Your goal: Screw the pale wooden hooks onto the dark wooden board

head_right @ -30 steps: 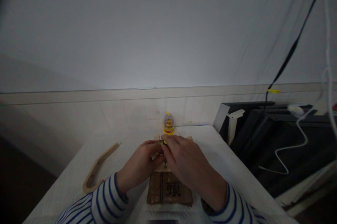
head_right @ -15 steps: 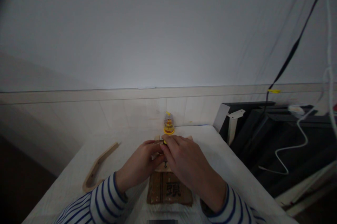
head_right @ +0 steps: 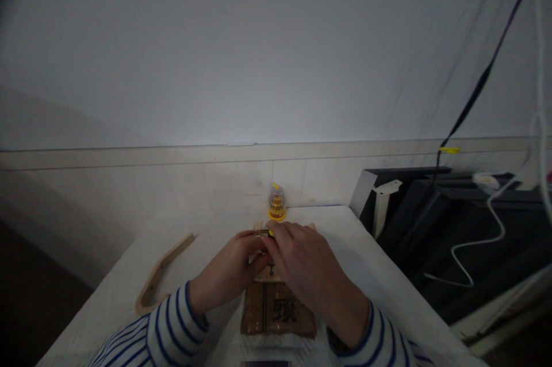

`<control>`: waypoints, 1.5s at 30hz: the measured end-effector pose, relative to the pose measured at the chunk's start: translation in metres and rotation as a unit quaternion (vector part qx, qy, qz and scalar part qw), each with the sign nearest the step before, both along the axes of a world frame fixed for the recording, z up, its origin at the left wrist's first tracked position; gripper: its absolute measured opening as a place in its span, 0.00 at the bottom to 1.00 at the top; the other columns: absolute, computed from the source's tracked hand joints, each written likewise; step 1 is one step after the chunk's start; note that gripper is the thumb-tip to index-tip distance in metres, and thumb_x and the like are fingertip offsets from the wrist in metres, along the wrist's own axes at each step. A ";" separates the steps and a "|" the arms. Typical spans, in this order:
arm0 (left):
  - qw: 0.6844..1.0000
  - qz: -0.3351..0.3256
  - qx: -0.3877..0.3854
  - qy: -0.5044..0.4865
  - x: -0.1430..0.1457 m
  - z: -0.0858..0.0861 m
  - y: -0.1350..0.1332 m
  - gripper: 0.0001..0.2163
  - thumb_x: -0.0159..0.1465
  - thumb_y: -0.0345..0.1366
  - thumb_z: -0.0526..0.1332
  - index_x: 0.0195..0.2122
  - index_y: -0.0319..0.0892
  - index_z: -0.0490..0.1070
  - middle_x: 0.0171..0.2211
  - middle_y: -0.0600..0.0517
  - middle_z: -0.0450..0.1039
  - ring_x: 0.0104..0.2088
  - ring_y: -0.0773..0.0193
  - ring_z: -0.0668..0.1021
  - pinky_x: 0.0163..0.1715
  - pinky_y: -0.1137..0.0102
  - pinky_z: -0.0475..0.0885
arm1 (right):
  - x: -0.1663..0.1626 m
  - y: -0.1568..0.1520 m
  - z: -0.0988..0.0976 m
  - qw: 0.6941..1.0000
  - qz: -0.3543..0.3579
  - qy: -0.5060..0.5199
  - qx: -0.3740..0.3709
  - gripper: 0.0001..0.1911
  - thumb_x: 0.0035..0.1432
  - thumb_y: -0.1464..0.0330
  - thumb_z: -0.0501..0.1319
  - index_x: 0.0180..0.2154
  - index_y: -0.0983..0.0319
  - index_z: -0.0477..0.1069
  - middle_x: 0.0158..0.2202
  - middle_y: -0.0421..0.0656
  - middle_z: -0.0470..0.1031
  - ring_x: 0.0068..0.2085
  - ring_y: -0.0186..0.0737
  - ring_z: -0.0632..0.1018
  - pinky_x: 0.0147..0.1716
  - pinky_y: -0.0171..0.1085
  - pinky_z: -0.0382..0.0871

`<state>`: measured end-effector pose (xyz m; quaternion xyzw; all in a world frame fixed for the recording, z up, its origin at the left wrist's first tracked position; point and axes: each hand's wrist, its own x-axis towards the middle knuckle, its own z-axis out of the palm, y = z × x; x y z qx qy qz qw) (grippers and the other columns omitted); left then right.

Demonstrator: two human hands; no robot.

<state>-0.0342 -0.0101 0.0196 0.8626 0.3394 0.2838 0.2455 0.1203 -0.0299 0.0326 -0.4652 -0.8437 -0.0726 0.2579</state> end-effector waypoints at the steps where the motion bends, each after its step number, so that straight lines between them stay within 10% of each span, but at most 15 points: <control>1: 1.000 0.006 0.000 0.000 0.000 0.000 0.000 0.06 0.60 0.26 0.57 0.33 0.41 0.72 0.37 0.52 0.76 0.39 0.62 0.75 0.46 0.68 0.65 | 0.000 0.000 0.000 1.000 0.000 0.000 -0.001 0.13 0.62 0.69 0.52 0.44 0.68 0.69 0.39 0.51 0.76 0.39 0.47 0.77 0.38 0.48 0.72; 45: 1.000 0.010 -0.001 0.026 -0.003 -0.002 0.002 0.05 0.62 0.28 0.58 0.34 0.41 0.73 0.35 0.52 0.77 0.37 0.64 0.76 0.52 0.66 0.60 | 0.001 -0.002 0.004 1.000 0.017 0.002 -0.011 0.14 0.63 0.70 0.49 0.44 0.66 0.69 0.41 0.51 0.76 0.40 0.46 0.76 0.40 0.48 0.71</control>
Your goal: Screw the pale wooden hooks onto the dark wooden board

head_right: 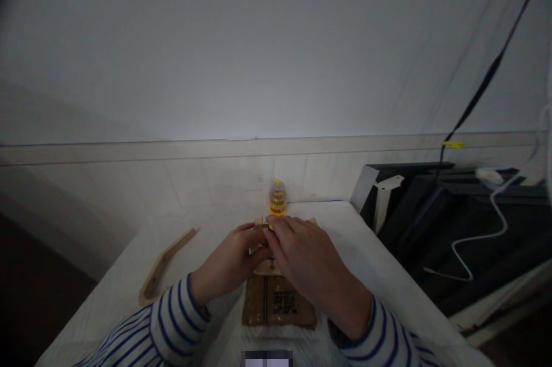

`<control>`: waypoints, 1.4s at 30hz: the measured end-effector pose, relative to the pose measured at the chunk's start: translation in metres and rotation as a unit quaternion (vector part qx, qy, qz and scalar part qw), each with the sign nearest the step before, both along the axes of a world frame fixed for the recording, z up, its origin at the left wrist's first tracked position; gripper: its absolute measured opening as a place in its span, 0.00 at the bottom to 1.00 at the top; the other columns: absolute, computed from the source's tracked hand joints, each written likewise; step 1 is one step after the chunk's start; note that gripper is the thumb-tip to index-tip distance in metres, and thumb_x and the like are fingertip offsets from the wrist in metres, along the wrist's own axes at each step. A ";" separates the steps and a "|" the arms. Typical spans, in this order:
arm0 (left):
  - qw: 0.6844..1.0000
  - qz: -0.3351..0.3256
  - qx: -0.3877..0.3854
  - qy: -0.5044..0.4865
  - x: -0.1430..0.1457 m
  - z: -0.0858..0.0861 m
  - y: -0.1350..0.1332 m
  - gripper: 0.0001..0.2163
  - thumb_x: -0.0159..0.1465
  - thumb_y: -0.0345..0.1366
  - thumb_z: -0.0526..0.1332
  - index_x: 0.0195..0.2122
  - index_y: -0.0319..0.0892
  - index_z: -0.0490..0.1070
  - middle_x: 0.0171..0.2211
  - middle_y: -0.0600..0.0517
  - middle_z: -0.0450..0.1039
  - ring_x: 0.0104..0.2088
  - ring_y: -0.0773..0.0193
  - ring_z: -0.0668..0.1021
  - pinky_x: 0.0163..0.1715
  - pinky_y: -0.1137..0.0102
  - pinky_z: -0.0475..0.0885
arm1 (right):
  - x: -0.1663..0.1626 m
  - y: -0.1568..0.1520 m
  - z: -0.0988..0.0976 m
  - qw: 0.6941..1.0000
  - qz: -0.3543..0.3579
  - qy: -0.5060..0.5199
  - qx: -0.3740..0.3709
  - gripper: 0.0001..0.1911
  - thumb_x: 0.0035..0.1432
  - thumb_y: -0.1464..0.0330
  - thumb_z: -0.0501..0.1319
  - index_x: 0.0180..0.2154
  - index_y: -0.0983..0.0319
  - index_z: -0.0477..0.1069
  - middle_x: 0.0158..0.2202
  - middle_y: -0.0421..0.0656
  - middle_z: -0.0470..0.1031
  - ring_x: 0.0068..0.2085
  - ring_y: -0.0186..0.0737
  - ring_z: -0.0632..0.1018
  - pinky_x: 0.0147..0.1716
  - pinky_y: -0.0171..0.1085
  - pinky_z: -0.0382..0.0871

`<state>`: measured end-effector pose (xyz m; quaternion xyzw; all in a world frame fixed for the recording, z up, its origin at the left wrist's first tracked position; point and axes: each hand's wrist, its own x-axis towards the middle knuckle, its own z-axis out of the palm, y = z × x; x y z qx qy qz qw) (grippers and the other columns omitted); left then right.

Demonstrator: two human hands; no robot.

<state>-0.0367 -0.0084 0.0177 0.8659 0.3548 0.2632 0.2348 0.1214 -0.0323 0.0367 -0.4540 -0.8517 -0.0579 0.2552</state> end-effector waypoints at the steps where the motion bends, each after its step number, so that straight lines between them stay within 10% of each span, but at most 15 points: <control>1: 1.000 -0.002 -0.001 -0.001 0.000 0.000 0.000 0.05 0.62 0.28 0.58 0.33 0.41 0.73 0.36 0.52 0.77 0.38 0.64 0.76 0.53 0.66 0.59 | 0.000 0.000 0.000 1.000 -0.002 0.000 0.002 0.14 0.63 0.69 0.49 0.44 0.67 0.69 0.40 0.51 0.76 0.40 0.47 0.76 0.39 0.48 0.71; 42: 1.000 0.002 -0.011 -0.001 -0.001 -0.002 -0.001 0.07 0.62 0.27 0.57 0.36 0.44 0.72 0.37 0.55 0.77 0.41 0.64 0.76 0.57 0.63 0.54 | 0.005 0.002 -0.001 1.000 0.017 0.019 -0.008 0.15 0.62 0.69 0.49 0.47 0.63 0.68 0.44 0.50 0.75 0.43 0.45 0.75 0.41 0.47 0.71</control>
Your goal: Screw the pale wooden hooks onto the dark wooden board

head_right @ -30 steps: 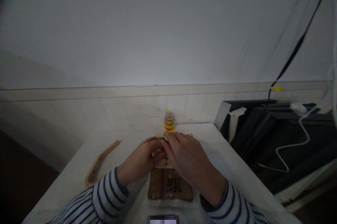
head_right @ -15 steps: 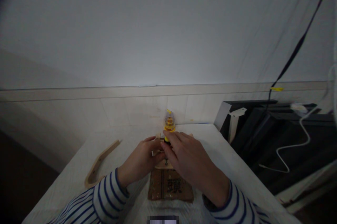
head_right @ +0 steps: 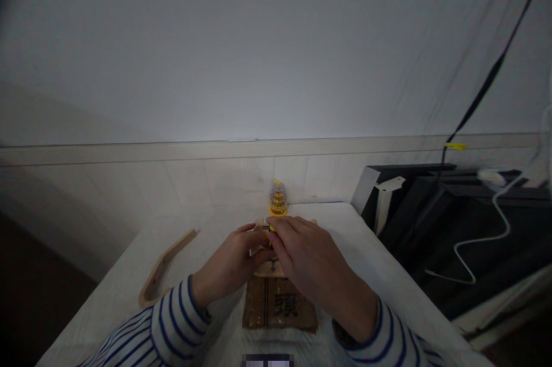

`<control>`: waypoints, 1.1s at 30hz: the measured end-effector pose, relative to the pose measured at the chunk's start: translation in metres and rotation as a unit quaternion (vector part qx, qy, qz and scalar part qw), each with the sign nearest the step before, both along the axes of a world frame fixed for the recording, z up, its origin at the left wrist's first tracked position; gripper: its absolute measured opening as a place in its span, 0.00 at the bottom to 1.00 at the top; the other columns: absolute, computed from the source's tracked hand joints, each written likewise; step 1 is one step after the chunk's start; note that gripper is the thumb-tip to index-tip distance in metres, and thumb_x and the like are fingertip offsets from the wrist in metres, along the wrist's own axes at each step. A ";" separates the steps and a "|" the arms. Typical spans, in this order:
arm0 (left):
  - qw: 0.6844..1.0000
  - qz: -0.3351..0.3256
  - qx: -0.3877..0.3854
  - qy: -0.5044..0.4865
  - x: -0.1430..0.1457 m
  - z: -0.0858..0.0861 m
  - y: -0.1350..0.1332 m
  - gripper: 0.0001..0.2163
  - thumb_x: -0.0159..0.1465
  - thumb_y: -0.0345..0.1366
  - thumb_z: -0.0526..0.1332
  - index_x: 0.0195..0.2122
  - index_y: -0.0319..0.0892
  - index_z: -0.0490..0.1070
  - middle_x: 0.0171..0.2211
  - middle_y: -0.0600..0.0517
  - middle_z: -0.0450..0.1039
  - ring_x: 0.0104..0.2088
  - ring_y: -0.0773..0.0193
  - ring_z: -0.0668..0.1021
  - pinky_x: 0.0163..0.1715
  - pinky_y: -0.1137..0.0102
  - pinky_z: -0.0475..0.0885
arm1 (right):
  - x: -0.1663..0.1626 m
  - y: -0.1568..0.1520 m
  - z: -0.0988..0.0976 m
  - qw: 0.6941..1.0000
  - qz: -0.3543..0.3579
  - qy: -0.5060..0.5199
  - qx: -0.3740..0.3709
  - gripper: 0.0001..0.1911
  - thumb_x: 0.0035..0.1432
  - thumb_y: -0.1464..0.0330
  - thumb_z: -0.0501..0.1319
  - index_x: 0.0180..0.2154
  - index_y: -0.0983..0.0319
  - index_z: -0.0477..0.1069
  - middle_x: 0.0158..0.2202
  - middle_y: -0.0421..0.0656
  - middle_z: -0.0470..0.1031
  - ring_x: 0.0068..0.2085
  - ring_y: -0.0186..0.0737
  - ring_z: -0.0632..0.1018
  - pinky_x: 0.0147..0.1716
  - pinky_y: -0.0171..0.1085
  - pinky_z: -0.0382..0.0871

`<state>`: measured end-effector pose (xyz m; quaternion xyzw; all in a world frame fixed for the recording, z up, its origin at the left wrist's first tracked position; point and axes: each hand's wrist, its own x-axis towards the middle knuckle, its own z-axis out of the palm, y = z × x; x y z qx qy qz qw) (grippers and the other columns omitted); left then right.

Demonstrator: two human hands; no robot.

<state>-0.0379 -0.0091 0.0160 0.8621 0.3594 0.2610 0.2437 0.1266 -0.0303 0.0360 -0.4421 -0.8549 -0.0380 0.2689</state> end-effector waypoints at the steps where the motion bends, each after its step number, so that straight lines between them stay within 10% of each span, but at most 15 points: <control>1: 1.000 -0.002 -0.001 0.000 0.000 0.000 0.000 0.07 0.62 0.27 0.57 0.36 0.43 0.72 0.37 0.55 0.77 0.41 0.64 0.76 0.57 0.63 0.54 | 0.000 0.000 0.000 1.000 -0.003 -0.003 -0.002 0.15 0.62 0.69 0.50 0.47 0.64 0.68 0.44 0.50 0.75 0.43 0.46 0.75 0.41 0.48 0.71; 33: 1.000 0.025 0.009 -0.016 0.005 -0.002 0.000 0.02 0.59 0.30 0.62 0.33 0.42 0.73 0.33 0.55 0.77 0.35 0.64 0.76 0.52 0.65 0.59 | 0.000 0.001 0.000 1.000 -0.012 0.009 -0.023 0.14 0.63 0.66 0.50 0.45 0.65 0.68 0.42 0.50 0.75 0.42 0.46 0.75 0.41 0.48 0.70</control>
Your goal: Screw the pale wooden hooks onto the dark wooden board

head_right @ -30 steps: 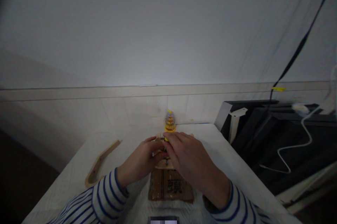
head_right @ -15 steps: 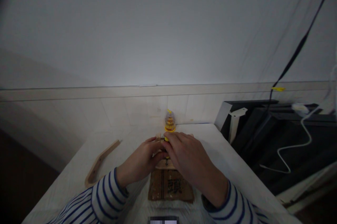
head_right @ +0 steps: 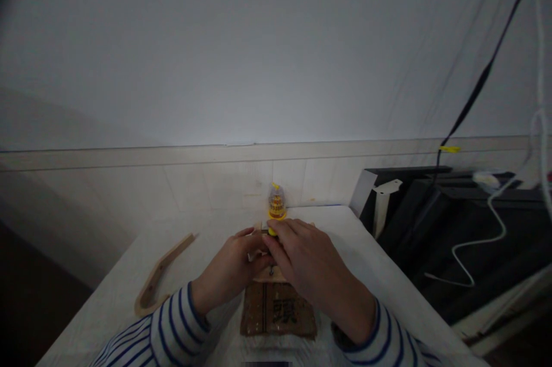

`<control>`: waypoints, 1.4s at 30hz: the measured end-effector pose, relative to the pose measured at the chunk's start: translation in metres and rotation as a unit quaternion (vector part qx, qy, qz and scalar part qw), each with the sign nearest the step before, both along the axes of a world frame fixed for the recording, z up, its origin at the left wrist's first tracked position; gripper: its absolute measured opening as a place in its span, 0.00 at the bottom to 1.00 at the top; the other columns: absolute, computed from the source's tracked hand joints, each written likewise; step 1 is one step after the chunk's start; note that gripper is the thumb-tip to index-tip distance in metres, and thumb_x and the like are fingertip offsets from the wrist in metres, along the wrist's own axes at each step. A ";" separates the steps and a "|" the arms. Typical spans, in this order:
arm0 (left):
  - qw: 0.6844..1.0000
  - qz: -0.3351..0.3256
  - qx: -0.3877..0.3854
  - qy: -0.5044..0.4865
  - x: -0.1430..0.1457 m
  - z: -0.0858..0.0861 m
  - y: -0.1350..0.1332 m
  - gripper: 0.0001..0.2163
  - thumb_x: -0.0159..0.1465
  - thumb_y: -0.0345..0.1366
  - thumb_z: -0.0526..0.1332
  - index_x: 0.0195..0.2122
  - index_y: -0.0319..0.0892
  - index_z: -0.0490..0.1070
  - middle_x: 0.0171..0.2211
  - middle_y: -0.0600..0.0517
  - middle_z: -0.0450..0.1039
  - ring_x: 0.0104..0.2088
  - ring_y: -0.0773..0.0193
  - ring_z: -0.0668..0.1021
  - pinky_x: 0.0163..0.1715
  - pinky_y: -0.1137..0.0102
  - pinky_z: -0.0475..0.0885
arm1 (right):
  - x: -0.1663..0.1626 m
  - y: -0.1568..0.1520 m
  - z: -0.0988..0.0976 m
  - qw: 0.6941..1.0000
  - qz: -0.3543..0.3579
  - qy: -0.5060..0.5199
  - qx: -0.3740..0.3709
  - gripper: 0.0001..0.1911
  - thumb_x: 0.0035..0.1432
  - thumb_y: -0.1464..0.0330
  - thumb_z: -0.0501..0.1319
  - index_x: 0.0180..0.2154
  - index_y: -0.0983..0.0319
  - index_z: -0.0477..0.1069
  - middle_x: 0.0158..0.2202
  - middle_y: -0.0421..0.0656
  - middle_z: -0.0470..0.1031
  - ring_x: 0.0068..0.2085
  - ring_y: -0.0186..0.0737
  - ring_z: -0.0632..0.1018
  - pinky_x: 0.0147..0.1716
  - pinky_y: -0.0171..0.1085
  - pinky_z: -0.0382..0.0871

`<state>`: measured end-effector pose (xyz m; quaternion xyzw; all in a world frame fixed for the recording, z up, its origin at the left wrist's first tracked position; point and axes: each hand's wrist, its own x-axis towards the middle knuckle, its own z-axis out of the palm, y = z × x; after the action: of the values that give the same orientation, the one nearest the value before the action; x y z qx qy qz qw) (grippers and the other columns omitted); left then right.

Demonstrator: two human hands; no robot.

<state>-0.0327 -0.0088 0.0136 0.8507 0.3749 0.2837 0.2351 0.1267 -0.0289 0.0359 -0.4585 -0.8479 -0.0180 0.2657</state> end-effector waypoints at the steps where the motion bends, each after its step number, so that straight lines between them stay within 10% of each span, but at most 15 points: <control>1: 1.000 -0.003 -0.002 0.002 0.000 0.001 0.000 0.02 0.60 0.30 0.62 0.33 0.42 0.73 0.34 0.55 0.77 0.35 0.65 0.76 0.53 0.65 0.58 | 0.000 0.000 0.001 1.000 0.002 0.007 -0.001 0.14 0.63 0.66 0.50 0.46 0.65 0.68 0.43 0.50 0.74 0.43 0.46 0.75 0.42 0.48 0.70; 42: 1.000 0.006 0.014 -0.005 -0.003 0.000 0.000 0.07 0.59 0.32 0.62 0.40 0.43 0.73 0.39 0.53 0.77 0.43 0.61 0.75 0.52 0.64 0.60 | -0.002 0.002 -0.003 1.000 0.012 0.005 0.014 0.13 0.63 0.69 0.49 0.45 0.62 0.68 0.41 0.48 0.75 0.42 0.44 0.76 0.40 0.46 0.71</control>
<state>-0.0353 -0.0089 0.0133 0.8505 0.3746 0.2941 0.2232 0.1245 -0.0264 0.0331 -0.4449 -0.8516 -0.0248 0.2761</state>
